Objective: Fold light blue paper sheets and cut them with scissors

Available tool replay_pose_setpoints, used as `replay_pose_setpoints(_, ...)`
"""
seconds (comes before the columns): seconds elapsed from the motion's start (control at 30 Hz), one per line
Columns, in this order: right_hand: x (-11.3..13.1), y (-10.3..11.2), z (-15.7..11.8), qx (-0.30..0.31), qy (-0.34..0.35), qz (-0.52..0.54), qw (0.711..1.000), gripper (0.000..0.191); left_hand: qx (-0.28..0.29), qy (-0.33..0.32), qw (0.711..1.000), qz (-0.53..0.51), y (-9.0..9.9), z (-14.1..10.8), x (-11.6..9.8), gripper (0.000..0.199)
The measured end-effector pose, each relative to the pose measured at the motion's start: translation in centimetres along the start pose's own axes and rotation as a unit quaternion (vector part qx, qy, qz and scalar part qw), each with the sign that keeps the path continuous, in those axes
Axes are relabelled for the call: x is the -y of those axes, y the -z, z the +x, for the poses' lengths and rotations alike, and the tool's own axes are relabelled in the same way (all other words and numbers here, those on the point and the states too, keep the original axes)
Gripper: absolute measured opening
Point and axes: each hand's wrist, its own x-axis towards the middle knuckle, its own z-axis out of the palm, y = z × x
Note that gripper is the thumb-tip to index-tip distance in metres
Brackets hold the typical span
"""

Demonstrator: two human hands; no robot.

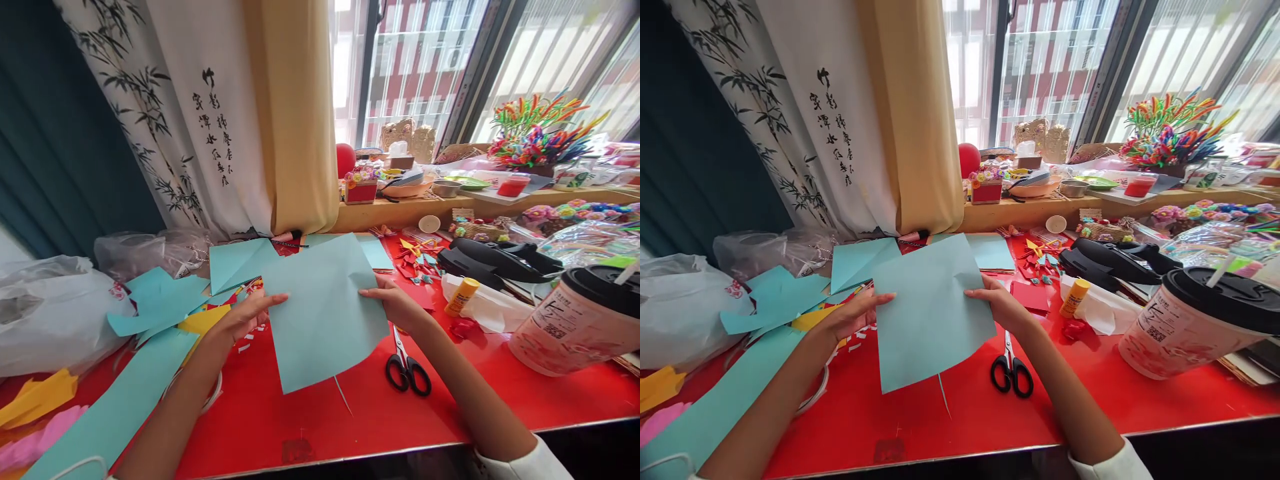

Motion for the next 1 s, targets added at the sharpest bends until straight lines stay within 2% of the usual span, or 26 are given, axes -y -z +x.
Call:
replay_pose_setpoints(0.07, 0.1, 0.4, 0.1, 0.000, -0.017, 0.000, 1.000, 0.044, 0.004, 0.003, 0.999, -0.050, -1.0, 0.3, 0.3, 0.046)
replay_pose_setpoints(0.1, 0.2, 0.4, 0.1, -0.005, -0.010, 0.015, 1.000, 0.044, -0.017, -0.016, 0.997, -0.078, -1.5, 0.3, 0.5, 0.044)
replay_pose_setpoints(0.2, 0.3, -0.5, 0.4, 0.015, 0.042, 0.105, 0.993, 0.060, -0.156, -0.131, 0.964, -0.173, -2.8, 0.2, 1.2, 0.037)
replay_pose_setpoints(0.27, -0.1, -1.6, 0.7, 0.051, 0.052, 0.133, 0.988, 0.069, -0.220, -0.153, 0.939, -0.218, -3.4, -0.1, 1.8, 0.037)
replay_pose_setpoints(0.3, -0.5, -2.2, 0.8, 0.051, 0.049, 0.124, 0.990, 0.067, -0.230, -0.148, 0.935, -0.224, -3.7, -0.4, 2.1, 0.037)
replay_pose_setpoints(0.43, -2.0, -3.5, 1.1, -0.044, 0.055, 0.058, 0.996, 0.035, -0.188, -0.148, 0.951, -0.196, -4.7, -1.2, 3.4, 0.036)
replay_pose_setpoints(0.5, -2.2, -3.6, 1.0, -0.076, 0.073, 0.059, 0.993, 0.030, -0.156, -0.150, 0.961, -0.173, -5.1, -1.5, 3.9, 0.037)
replay_pose_setpoints(0.57, -1.9, -3.8, 0.7, -0.066, 0.077, 0.074, 0.992, 0.036, -0.141, -0.147, 0.966, -0.161, -5.3, -1.7, 4.3, 0.042)
replay_pose_setpoints(0.63, -1.6, -4.1, 0.5, -0.017, 0.067, 0.093, 0.993, 0.053, -0.137, -0.154, 0.968, -0.143, -5.3, -1.9, 4.5, 0.048)
replay_pose_setpoints(0.7, -1.7, -4.3, 0.5, 0.008, 0.064, 0.088, 0.994, 0.054, -0.130, -0.185, 0.972, -0.068, -5.1, -2.1, 4.7, 0.048)
replay_pose_setpoints(0.73, -1.9, -4.4, 0.6, -0.005, 0.069, 0.077, 0.995, 0.049, -0.114, -0.213, 0.970, -0.002, -5.0, -2.3, 4.8, 0.047)
replay_pose_setpoints(0.77, -2.1, -4.3, 0.7, -0.031, 0.074, 0.062, 0.995, 0.044, -0.088, -0.251, 0.961, 0.079, -4.8, -2.3, 4.9, 0.047)
replay_pose_setpoints(0.8, -2.4, -4.2, 0.8, -0.062, 0.078, 0.049, 0.994, 0.038, -0.057, -0.297, 0.939, 0.166, -4.6, -2.4, 5.0, 0.050)
replay_pose_setpoints(0.83, -2.5, -4.0, 0.9, -0.094, 0.081, 0.045, 0.991, 0.034, -0.024, -0.345, 0.905, 0.248, -4.4, -2.4, 5.1, 0.055)
replay_pose_setpoints(0.9, -2.6, -3.6, 1.0, -0.134, 0.078, 0.056, 0.986, 0.032, 0.030, -0.429, 0.820, 0.378, -4.1, -2.2, 5.4, 0.067)
replay_pose_setpoints(0.97, -2.3, -3.5, 1.0, -0.130, 0.070, 0.079, 0.986, 0.034, 0.057, -0.478, 0.742, 0.466, -4.0, -2.0, 5.7, 0.073)
replay_pose_setpoints(1.0, -2.1, -3.5, 0.9, -0.112, 0.063, 0.087, 0.988, 0.038, 0.066, -0.489, 0.713, 0.499, -4.0, -1.9, 5.8, 0.073)
